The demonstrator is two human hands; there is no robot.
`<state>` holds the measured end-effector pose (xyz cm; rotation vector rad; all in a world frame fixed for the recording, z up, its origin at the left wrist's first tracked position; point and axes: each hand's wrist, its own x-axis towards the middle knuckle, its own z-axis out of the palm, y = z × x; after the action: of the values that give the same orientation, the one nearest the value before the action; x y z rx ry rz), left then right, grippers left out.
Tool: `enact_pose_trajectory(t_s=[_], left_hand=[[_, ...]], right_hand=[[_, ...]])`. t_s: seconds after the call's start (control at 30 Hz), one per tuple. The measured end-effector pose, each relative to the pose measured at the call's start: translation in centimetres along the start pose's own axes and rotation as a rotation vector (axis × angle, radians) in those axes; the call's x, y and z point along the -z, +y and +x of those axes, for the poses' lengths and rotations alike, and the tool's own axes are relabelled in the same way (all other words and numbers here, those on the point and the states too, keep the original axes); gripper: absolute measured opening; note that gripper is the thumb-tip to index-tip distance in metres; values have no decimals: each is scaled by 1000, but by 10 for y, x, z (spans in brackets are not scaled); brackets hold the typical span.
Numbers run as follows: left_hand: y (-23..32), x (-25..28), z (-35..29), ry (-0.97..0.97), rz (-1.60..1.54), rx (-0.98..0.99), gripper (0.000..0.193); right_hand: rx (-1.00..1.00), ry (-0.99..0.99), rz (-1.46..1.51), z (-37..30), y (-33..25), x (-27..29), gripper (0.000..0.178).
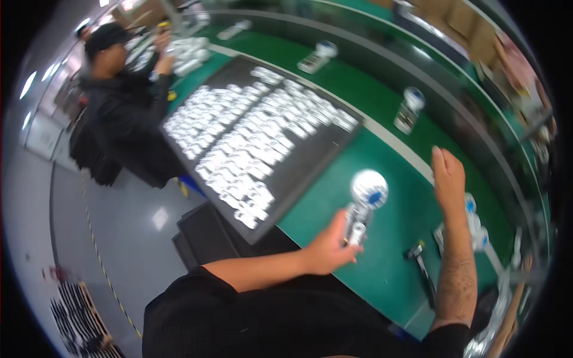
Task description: Assembling and testing electronic components at a manual assembly station on a production floor.
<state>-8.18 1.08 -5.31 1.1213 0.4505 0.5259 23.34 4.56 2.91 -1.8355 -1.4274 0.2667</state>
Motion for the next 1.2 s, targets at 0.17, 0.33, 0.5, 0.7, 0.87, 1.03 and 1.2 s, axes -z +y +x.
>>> enact_pose_trajectory(t_s=[0.17,0.33,0.5,0.7,0.87,1.03,1.2], left_hand=[[3,-5,2,-16,-19,-5,79],[-13,-1,0,14,169,-142,79],[-12,1,3,-23,225,-126,79],[-32,5,12,-57,153,-260,83],[-28,7,14,-42,16,-109,81],[-29,10,18,-51,-7,8,82],[-32,11,16,-29,40,0,84]], right_hand=[[213,33,-378,62,50,-34,36],[-87,-214,-377,124,51,-80,55],[-99,-242,-653,166,87,-94,46],[-65,-175,-558,194,52,-128,37],[-13,-181,-463,248,53,-174,38],[30,-170,-406,285,7,-223,52],[-210,-208,-525,280,-71,-252,85]])
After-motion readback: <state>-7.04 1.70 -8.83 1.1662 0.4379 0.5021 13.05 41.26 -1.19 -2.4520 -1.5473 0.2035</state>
